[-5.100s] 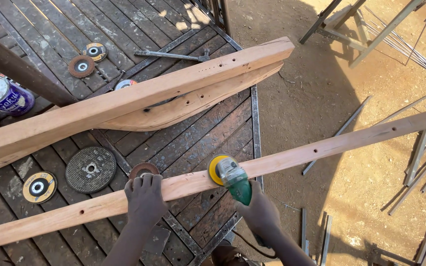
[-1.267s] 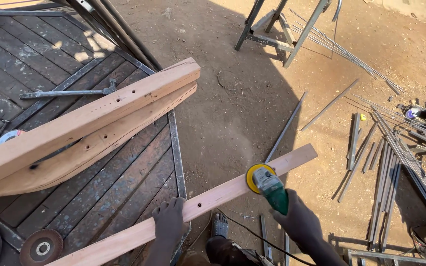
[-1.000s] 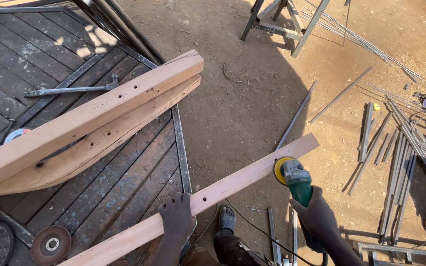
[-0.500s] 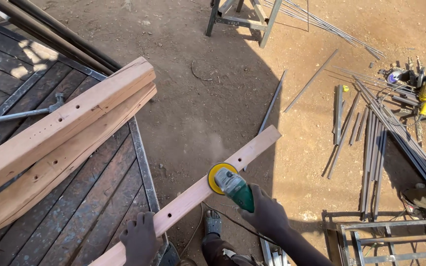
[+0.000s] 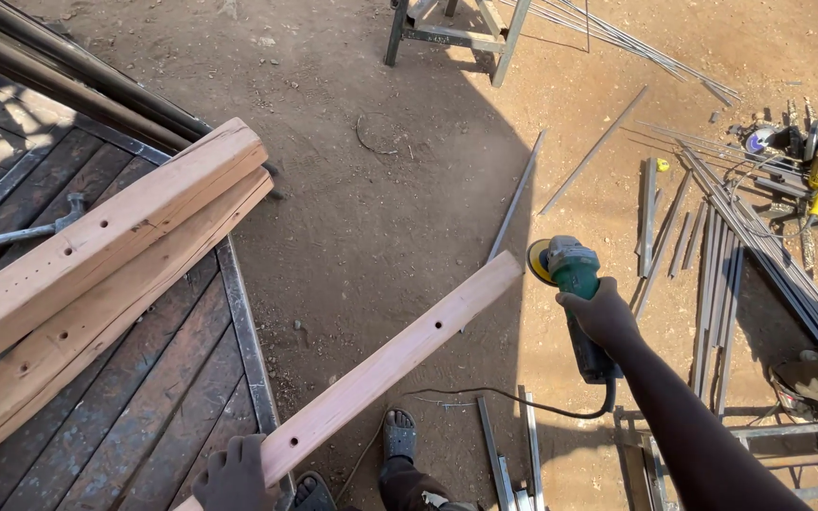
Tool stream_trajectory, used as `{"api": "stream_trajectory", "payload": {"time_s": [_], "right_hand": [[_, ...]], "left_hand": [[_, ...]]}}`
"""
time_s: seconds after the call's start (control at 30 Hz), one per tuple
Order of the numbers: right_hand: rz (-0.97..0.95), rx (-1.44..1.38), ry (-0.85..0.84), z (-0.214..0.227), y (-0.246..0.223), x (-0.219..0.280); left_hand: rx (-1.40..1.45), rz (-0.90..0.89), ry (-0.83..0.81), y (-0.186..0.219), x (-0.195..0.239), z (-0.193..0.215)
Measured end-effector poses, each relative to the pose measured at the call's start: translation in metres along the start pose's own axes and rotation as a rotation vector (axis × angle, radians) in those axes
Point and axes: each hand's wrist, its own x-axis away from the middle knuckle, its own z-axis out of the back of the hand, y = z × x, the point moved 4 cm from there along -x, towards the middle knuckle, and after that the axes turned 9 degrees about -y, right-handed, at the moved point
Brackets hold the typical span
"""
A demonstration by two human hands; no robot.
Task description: Sanding a curved wooden piece using an angle grinder
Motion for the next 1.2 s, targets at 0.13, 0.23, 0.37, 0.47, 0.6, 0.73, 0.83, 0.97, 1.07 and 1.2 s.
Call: {"api": "stream_trajectory", "payload": {"time_s": [0.13,0.23,0.37,0.47,0.6,0.73,0.83,0.97,1.07,1.2], "right_hand": [[0.028,-0.014,-0.003,-0.004,-0.004,0.04],[0.15,0.129,-0.031,-0.021,-0.007,0.055],[0.313,0.373,-0.226,-0.052,-0.025,0.077],[0.39,0.481,-0.271,-0.058,-0.037,0.077],[0.316,0.44,-0.207,-0.04,-0.035,0.061],[0.236,0.305,-0.113,-0.018,-0.017,0.019],[0.048,0.088,-0.151,0.002,-0.007,0.0],[0.056,-0.295,-0.114,0.005,0.027,-0.035],[0.093,-0.359,-0.076,-0.004,0.021,-0.023],[0.04,0.058,-0.05,-0.023,-0.004,0.04]], "left_hand": [[-0.132,0.085,0.463,0.004,0.009,-0.004],[-0.053,0.077,0.124,0.008,-0.016,-0.027],[0.182,0.009,0.731,0.006,-0.014,-0.044],[0.178,0.024,0.695,0.005,-0.023,-0.049],[0.145,-0.083,0.903,0.005,-0.028,-0.051],[-0.148,0.124,0.598,0.01,0.014,-0.003],[-0.032,0.078,0.386,0.008,0.01,-0.01],[0.204,-0.107,0.815,0.005,-0.019,-0.047],[0.067,-0.01,0.667,0.013,0.004,-0.011],[0.115,-0.068,0.886,0.002,-0.026,-0.049]]}}
